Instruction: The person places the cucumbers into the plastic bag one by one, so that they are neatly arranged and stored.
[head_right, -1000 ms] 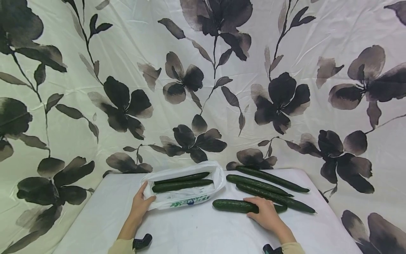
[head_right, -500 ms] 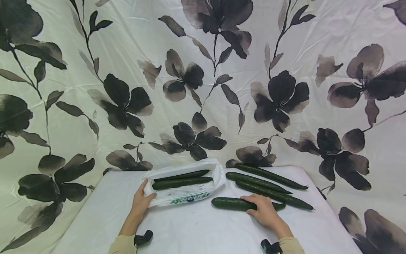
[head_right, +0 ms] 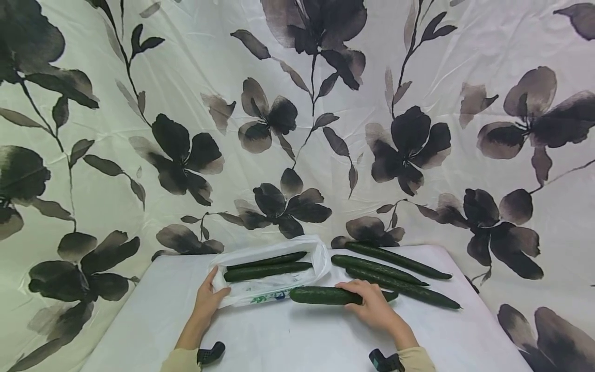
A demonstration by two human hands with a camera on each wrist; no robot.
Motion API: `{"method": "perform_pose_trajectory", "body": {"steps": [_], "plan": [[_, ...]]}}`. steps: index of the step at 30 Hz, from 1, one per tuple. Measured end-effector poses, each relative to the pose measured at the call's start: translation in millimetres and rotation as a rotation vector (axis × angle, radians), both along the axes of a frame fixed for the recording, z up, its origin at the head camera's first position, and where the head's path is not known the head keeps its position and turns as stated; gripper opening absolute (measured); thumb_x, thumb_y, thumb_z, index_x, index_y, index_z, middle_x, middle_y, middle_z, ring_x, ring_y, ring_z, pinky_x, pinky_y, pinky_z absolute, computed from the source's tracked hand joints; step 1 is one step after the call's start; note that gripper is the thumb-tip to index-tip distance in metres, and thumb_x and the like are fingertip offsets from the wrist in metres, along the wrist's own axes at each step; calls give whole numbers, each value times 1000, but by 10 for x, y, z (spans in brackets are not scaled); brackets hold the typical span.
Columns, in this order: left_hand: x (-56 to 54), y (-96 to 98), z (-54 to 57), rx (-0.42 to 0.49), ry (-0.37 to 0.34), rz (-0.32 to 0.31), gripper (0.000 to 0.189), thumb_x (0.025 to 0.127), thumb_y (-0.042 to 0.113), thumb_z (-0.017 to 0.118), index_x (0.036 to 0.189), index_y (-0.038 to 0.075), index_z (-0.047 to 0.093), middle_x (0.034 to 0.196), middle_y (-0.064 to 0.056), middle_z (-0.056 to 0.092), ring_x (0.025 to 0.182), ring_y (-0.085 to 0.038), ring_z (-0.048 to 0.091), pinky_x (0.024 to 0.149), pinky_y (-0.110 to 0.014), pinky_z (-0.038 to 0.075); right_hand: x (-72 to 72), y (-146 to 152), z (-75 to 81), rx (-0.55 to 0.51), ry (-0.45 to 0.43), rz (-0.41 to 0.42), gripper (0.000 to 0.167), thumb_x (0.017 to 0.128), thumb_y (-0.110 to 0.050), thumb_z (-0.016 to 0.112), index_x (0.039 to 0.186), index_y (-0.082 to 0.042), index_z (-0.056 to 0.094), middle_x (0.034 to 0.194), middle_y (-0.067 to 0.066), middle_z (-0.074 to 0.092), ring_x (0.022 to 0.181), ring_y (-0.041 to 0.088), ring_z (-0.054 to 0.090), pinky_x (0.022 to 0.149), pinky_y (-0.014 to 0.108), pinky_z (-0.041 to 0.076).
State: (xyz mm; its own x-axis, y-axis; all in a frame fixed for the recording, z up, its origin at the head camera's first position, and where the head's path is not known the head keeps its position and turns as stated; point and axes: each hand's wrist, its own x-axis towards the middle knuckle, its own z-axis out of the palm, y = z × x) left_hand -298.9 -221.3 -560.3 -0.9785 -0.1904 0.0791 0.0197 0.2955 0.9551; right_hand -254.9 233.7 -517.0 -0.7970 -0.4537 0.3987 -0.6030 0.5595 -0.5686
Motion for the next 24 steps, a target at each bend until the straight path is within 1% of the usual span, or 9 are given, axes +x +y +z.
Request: {"method": "perform_pose_trajectory", "body": {"steps": [2,5,9,10,12,14,19,24], "plan": [[20,-4,-29,-10,-13,2,83,85,4,65,155,6,20,157,-22,20,145,-38,12,115,-52,14,0,-82,28,-4,12,11,60,77,-4,79,130,-26,62,120,-10,61,111,19,56,83,45,34],[48,-10,-43,-22,-5,3,83,85,4,65,155,5,20,157,-23,19,144,-40,12,114,-53,14,-22,-233,73,-14,35,31,59,77,-4,79,130,-23,62,118,-9,61,111,20,56,84,47,34],[63,-26,-22,-15,14,5,83,84,3,64,154,4,20,157,-24,20,144,-40,12,114,-53,14,-89,-476,150,-28,52,53,58,78,-6,78,131,-26,62,118,-9,61,112,20,54,85,48,34],[65,-29,-18,-8,10,3,83,85,3,64,155,5,20,157,-22,20,145,-39,12,114,-52,14,-107,-538,170,-34,55,58,58,79,-7,78,131,-26,62,118,-10,61,113,20,54,86,49,34],[58,-36,-14,-4,5,-2,83,84,3,64,155,5,20,157,-22,19,145,-38,11,115,-51,14,-140,-664,218,-39,61,67,59,79,-8,78,131,-29,61,118,-10,61,112,19,54,88,50,34],[53,-41,-14,-4,-4,-5,84,85,2,64,155,6,19,158,-21,18,145,-37,10,115,-50,14,-173,-784,263,-46,73,82,58,79,-8,78,131,-28,61,118,-9,62,112,19,54,90,52,34],[37,-37,-12,-3,6,6,83,85,2,65,155,6,20,158,-20,19,145,-37,12,115,-51,15,-245,-1046,376,-57,96,120,54,80,-8,78,130,-23,63,119,-5,61,110,20,55,89,53,34],[19,-21,-10,7,15,-9,83,84,2,65,154,5,21,157,-22,21,144,-39,15,114,-53,17,-303,-1258,428,-37,115,142,53,80,-9,78,130,-20,63,118,-2,60,108,21,55,88,54,36]]}}
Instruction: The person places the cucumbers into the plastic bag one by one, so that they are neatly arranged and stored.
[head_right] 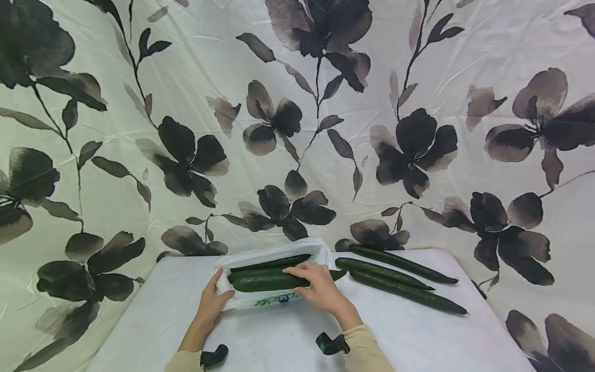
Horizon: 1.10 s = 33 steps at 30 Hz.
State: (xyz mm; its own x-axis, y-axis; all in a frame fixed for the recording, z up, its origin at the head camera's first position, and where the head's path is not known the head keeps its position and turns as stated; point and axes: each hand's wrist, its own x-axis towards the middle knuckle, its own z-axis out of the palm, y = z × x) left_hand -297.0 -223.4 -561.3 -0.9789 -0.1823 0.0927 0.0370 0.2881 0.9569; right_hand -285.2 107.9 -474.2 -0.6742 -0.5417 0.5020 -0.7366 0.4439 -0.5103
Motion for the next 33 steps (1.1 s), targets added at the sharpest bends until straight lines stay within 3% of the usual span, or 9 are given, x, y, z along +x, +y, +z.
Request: {"method": "perform_pose_trajectory", "body": {"steps": [11,22,30,33], "plan": [[-44,-1,2,-15,19,-19,82,87,10,68,155,6,21,158,-19,20,146,-37,10,113,-58,12,-105,-389,50,67,5,36,52,85,-10,74,134,-22,60,120,0,59,111,22,53,95,54,35],[5,11,5,-34,79,-46,81,86,0,66,153,1,21,154,-21,28,143,-39,18,112,-59,13,-224,-645,9,56,46,49,51,86,-12,74,133,-23,60,120,-3,61,112,20,54,98,53,35],[27,46,-41,-56,82,3,68,84,2,66,145,16,40,144,-10,46,139,-33,32,112,-57,17,-321,-714,-5,14,28,68,48,86,-12,74,131,-21,62,120,-4,61,113,18,55,100,50,34],[28,53,-59,-65,88,17,66,83,1,67,143,16,43,142,-10,48,138,-33,33,112,-58,16,-356,-737,-41,11,44,74,47,84,-10,75,130,-19,64,119,-3,62,112,17,55,99,48,36]]}}
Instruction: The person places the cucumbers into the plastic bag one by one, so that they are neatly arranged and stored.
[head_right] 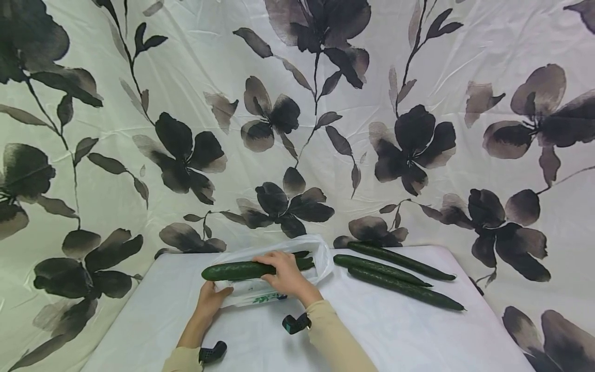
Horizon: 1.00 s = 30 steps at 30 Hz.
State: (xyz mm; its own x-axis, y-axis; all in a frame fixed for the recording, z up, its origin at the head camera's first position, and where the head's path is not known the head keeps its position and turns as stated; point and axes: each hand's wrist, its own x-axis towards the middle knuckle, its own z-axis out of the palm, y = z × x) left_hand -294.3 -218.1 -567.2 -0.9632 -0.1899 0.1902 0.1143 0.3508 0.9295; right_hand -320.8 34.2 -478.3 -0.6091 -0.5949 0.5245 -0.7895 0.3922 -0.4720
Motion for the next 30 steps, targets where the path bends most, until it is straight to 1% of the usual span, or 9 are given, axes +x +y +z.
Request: {"method": "perform_pose_trajectory", "body": {"steps": [2,5,9,12,15,17,21,27,30], "plan": [[2,-2,-7,-2,3,7,66,83,-1,67,143,16,44,143,-11,48,139,-34,32,112,-59,15,-14,-17,-24,-2,5,3,48,83,-10,76,129,-20,64,118,-2,63,112,16,56,99,47,38],[1,-10,-15,-10,1,10,67,83,-2,67,144,14,43,144,-12,47,140,-35,30,112,-60,12,-24,-32,-70,-12,-11,8,50,82,-7,76,129,-20,64,117,-1,64,111,16,57,99,48,38],[-7,-17,-15,-15,-12,9,69,83,-1,67,146,12,41,146,-14,44,141,-35,28,113,-59,12,-33,-41,-136,-19,-43,-2,52,81,-4,76,130,-17,64,118,0,64,111,19,56,100,53,35],[-9,-16,-3,8,-12,-1,75,83,-1,67,150,7,35,150,-16,39,142,-36,24,113,-58,12,-49,-45,-182,-4,-46,-24,52,81,-5,77,130,-17,64,121,0,64,113,21,56,100,54,35],[-11,-15,11,22,-8,-18,80,82,-3,66,152,3,27,153,-18,33,143,-38,19,112,-60,12,-58,-40,-206,8,-73,-37,50,82,-7,76,129,-17,64,123,0,63,114,23,55,98,55,34],[-15,-14,16,22,-14,-21,81,82,-3,66,153,2,26,154,-19,31,144,-39,17,112,-61,11,-62,-33,-218,9,-94,-37,50,82,-8,76,130,-17,63,123,1,62,115,24,55,98,55,34],[-24,-13,19,18,-37,-9,81,83,-1,66,153,3,25,154,-19,31,144,-39,16,112,-61,10,-87,-16,-261,2,-99,-38,49,83,-7,75,130,-16,63,120,3,62,112,26,55,98,56,34],[-22,-7,42,36,-65,-4,82,82,0,67,153,4,25,154,-20,30,144,-40,12,111,-63,8,-132,7,-340,14,-119,-55,49,84,-9,75,130,-21,63,120,0,62,111,23,54,98,55,33],[-20,-6,53,38,-75,-4,82,83,2,67,153,5,25,155,-20,28,145,-40,11,111,-62,8,-151,11,-373,21,-119,-57,48,83,-9,75,130,-19,64,120,1,62,111,24,54,97,55,33]]}}
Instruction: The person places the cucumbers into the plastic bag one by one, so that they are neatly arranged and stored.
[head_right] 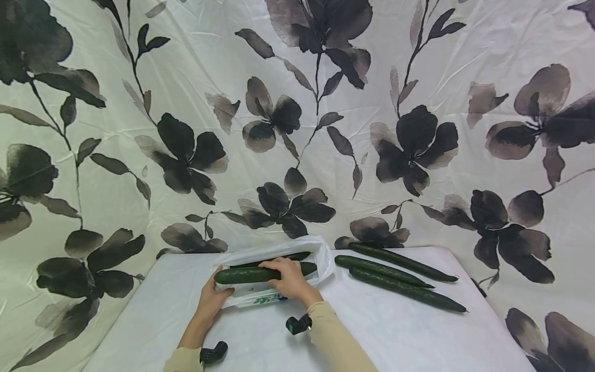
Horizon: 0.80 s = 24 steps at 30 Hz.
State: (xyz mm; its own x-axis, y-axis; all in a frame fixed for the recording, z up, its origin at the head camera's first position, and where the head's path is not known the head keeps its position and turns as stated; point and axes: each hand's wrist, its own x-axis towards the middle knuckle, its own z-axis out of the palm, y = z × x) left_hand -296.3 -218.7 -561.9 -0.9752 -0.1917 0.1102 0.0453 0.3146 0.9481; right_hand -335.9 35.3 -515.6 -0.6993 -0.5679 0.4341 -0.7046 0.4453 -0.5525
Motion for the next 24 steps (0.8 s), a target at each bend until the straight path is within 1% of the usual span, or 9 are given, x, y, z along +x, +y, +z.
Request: {"method": "perform_pose_trajectory", "body": {"steps": [4,9,12,18,24], "plan": [[-11,-3,-1,1,-10,-4,83,83,3,68,154,7,24,156,-19,27,145,-39,10,112,-62,8,-17,9,-31,11,0,-4,48,83,-8,75,129,-18,64,118,2,62,110,23,54,94,53,33],[-7,-6,2,-4,-18,-7,84,83,3,67,154,7,24,156,-20,26,145,-39,11,112,-60,10,-27,16,-88,35,0,-16,49,83,-8,75,130,-20,64,115,-1,62,108,20,55,90,48,32],[-17,-2,9,2,-16,-8,84,82,2,66,154,7,24,156,-20,25,145,-38,11,113,-58,10,-26,20,-88,53,-1,-18,49,84,-9,74,130,-20,63,117,-1,62,109,20,54,90,47,32],[-11,-10,7,16,-10,-8,85,80,0,65,154,6,24,157,-20,22,146,-37,8,114,-57,8,13,27,-45,66,-21,-7,47,86,-11,73,132,-19,62,120,2,61,110,23,54,91,49,32],[1,-5,17,13,-25,-15,84,81,0,64,154,7,23,158,-19,19,146,-37,7,114,-55,10,-3,26,-81,81,-21,-28,47,87,-12,72,132,-19,62,119,1,60,108,22,53,91,48,31]]}}
